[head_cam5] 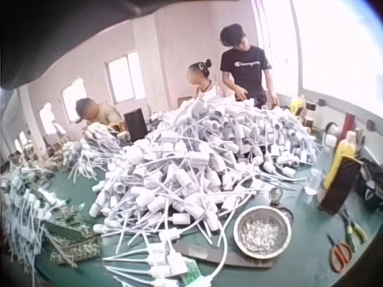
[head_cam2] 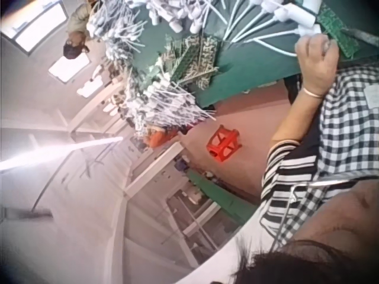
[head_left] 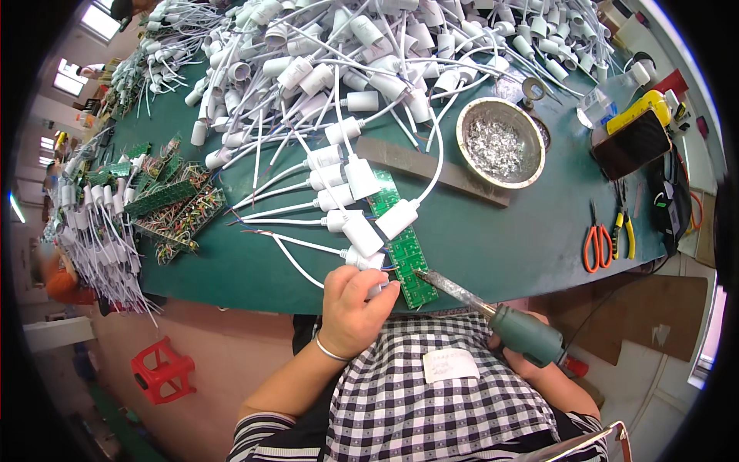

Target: Soldering components and wires onto green LED circuit boards.

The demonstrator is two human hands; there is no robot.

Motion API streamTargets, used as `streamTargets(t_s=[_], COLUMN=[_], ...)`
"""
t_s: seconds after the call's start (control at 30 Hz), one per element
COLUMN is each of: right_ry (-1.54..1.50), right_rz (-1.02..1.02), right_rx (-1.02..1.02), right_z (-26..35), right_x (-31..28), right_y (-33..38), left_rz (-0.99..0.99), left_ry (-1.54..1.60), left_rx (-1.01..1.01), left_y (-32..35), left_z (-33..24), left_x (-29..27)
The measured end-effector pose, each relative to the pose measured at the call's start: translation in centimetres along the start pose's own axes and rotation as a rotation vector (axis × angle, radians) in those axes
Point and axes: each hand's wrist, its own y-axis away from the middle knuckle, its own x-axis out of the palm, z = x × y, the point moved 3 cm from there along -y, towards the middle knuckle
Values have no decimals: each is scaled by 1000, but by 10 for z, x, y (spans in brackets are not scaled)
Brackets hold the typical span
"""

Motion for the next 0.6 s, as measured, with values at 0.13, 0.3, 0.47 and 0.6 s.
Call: streamTargets(t_s=[0.13, 0.3, 0.47, 0.6], right_ry=[-37, -37, -6, 26], right_rz=[7, 13, -64, -53], right_rx=[10, 25, 6, -9], right_z=[-4, -9, -6, -7], right_x=[1, 3, 8, 9], right_y=[1, 7, 1, 0], left_rz=[6, 7, 3, 2], left_ry=[-22, -46, -45, -49], left_rx=[44, 67, 77, 68], left_y=[-4, -5, -5, -3], left_z=[-1, -2, -2, -2], left_x=[-1, -2, -2, -1])
